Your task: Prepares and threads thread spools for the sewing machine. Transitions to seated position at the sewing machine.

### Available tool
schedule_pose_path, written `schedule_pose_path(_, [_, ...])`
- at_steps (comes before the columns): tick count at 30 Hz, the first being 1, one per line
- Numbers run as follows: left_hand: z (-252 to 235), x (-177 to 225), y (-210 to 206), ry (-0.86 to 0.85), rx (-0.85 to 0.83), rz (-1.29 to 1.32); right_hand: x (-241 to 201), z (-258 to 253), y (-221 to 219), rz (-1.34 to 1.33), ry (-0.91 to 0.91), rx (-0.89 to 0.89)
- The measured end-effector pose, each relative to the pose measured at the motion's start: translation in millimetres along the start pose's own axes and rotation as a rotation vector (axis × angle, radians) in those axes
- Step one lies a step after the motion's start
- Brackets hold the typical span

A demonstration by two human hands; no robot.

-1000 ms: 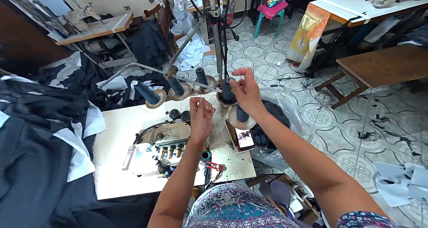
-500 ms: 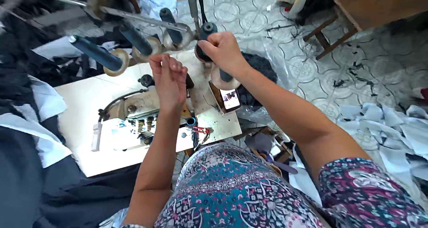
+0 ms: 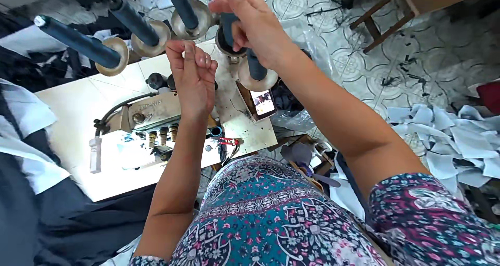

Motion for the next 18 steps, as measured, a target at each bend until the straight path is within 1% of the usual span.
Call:
schedule_pose_path(2, [0.2, 0.0, 0.9, 0.003, 0.002, -0.008, -5.3, 1.3, -9.1, -0.268, 0.019, -0.059])
schedule_pose_path(3, [0.1, 0.8, 2.3, 0.003, 0.011, -0.009, -6.7, 1.1, -11.9, -0.315, 0.04, -0.073])
schedule_pose_path(9, [4.0, 4.7, 8.8, 0.009, 0.031, -0.014, 4.7, -6.6, -2.5, -0.192, 0.012, 0.055])
schedule_pose_path(13, [3.2, 9.4, 8.5, -0.018, 0.046, -0.004, 6.5, -7.4, -1.6, -0.104, 0.032, 0.118])
schedule_pose_path(18, [3.7, 11.2, 6.7, -0.026, 0.03, -0.007, 4.6, -5.1, -1.9, -0.083, 0.027, 0.135])
Point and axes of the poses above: each hand's wrist, its own z-axis away from the middle knuckle, its own y-axis out of the back of the hand, x = y × z, the point moved 5 cm from there along -z, towards the middle knuckle, and after that the axes turned 5 degrees about -z, right-handed, at the moved point
